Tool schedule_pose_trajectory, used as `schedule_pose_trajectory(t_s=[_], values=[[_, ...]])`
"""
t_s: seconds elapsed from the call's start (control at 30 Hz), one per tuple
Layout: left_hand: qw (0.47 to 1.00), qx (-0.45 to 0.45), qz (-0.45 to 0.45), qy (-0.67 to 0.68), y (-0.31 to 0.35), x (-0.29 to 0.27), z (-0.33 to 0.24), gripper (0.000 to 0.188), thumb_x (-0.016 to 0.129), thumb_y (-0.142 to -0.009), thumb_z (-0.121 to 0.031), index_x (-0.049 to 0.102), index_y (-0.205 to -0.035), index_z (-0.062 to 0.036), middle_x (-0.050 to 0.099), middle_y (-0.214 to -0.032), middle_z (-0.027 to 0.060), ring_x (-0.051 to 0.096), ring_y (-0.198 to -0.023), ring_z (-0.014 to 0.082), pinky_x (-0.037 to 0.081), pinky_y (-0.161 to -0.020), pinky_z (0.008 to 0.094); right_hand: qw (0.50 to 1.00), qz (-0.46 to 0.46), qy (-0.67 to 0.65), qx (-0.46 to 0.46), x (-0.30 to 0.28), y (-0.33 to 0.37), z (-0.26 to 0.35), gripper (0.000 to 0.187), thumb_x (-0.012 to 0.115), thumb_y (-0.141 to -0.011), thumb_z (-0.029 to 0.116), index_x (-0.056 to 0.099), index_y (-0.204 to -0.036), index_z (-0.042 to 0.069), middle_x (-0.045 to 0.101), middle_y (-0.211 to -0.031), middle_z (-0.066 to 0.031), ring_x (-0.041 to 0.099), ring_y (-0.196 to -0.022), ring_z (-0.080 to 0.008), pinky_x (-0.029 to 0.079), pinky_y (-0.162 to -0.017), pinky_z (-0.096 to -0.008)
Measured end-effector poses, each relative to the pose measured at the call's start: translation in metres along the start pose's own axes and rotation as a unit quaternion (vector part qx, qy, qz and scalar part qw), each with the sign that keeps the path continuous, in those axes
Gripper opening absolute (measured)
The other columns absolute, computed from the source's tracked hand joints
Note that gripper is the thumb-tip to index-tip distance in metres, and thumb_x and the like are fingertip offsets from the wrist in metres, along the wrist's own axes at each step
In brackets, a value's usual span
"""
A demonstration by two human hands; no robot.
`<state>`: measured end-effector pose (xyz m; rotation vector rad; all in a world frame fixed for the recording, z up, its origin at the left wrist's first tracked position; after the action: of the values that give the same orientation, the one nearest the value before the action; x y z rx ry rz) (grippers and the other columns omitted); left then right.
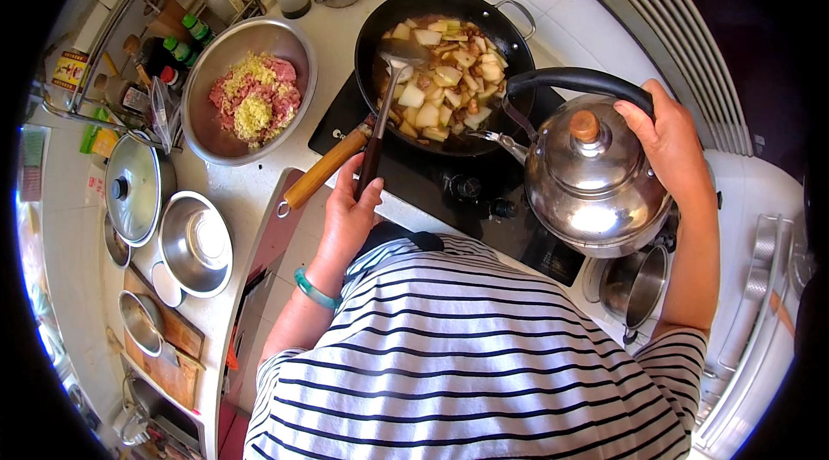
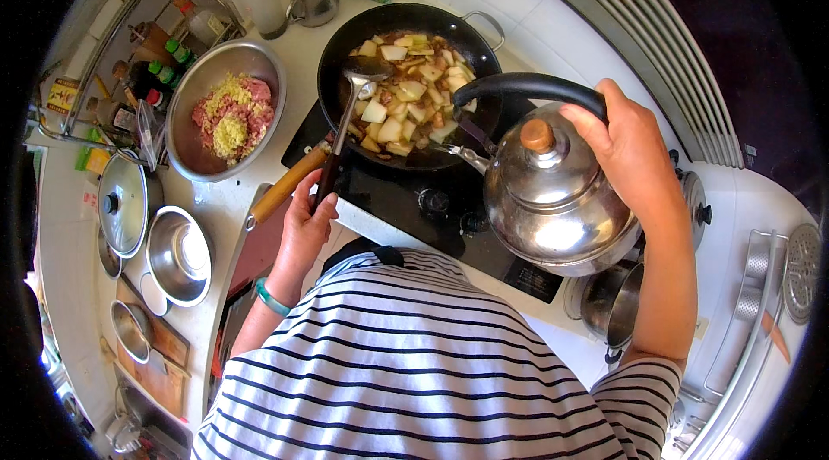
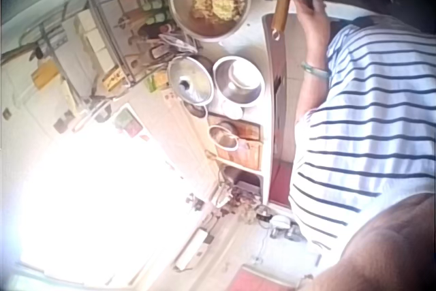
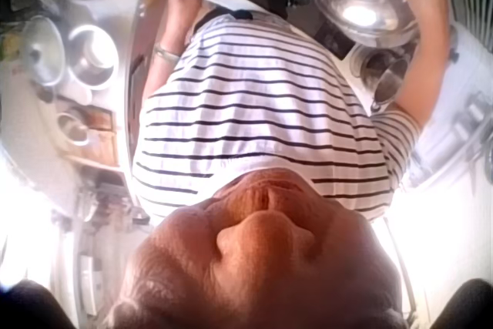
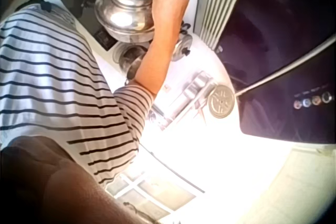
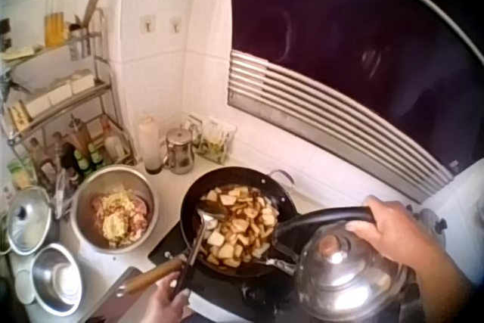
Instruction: The person stir-fries meat in a wok, adds chopped garlic, then adds chopped white vegetables and stirs. They pour hot water from a kettle into the wok and continue stirring the mixture.
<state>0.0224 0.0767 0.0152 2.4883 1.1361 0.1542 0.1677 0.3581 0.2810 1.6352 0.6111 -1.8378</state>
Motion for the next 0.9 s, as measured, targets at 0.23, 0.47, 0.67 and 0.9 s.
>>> schedule_pose_trajectory(t_s=[0.23, 0.47, 0.67, 0.9], values=[[1.000, 0.011, 0.003, -0.011, 0.000, -0.001, 0.004, 0.051, 0.057, -0.098, -0.018, 0.037, -0.144, -0.0077, 0.055, -0.076, 0.0015, 0.044, -0.056, 0.0059, 0.036, -0.048, 0.0207, 1.000, 0.010, 0.008, -0.003, -0.001, 0.000, 0.005, 0.043, 0.063, -0.091, 0.039, 0.049, -0.088, -0.002, 0.056, -0.072, -0.0217, 0.051, -0.064, -0.0332, 0.046, -0.068, -0.0399], [1.000, 0.000, -0.002, -0.028, 0.001, -0.003, -0.001, 0.052, 0.057, -0.098, -0.017, 0.037, -0.144, -0.0065, 0.055, -0.077, 0.0023, 0.045, -0.055, 0.0061, 0.038, -0.048, 0.0209, 1.000, 0.017, -0.007, 0.002, 0.001, 0.000, 0.006, 0.044, 0.062, -0.091, 0.042, 0.050, -0.088, -0.001, 0.054, -0.070, -0.0196, 0.050, -0.063, -0.0298, 0.046, -0.066, -0.0389], [1.000, 0.002, 0.008, -0.015, 0.001, -0.002, -0.001, 0.053, 0.057, -0.098, -0.018, 0.036, -0.145, -0.0062, 0.056, -0.077, 0.0029, 0.045, -0.056, 0.0062, 0.038, -0.049, 0.0212, 1.000, 0.012, 0.003, -0.008, 0.000, 0.000, 0.010, 0.044, 0.063, -0.091, 0.041, 0.049, -0.087, -0.001, 0.053, -0.069, -0.0193, 0.048, -0.062, -0.0299, 0.045, -0.066, -0.0393], [1.000, -0.003, 0.006, -0.015, 0.004, -0.003, -0.005, 0.052, 0.056, -0.099, -0.018, 0.036, -0.145, -0.0063, 0.055, -0.078, 0.0035, 0.045, -0.056, 0.0068, 0.038, -0.048, 0.0209, 1.000, 0.000, 0.002, -0.031, 0.001, -0.003, 0.011, 0.044, 0.063, -0.091, 0.040, 0.049, -0.085, -0.001, 0.054, -0.069, -0.0194, 0.048, -0.062, -0.0300, 0.045, -0.065, -0.0391]])
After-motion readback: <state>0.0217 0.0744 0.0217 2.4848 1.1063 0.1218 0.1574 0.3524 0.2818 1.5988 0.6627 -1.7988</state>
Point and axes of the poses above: each hand's wrist, its own y-axis away from the middle knuckle, its own x-axis out of the palm, z = x × y, the point moved 6 cm from there along -y, towards the middle knuckle
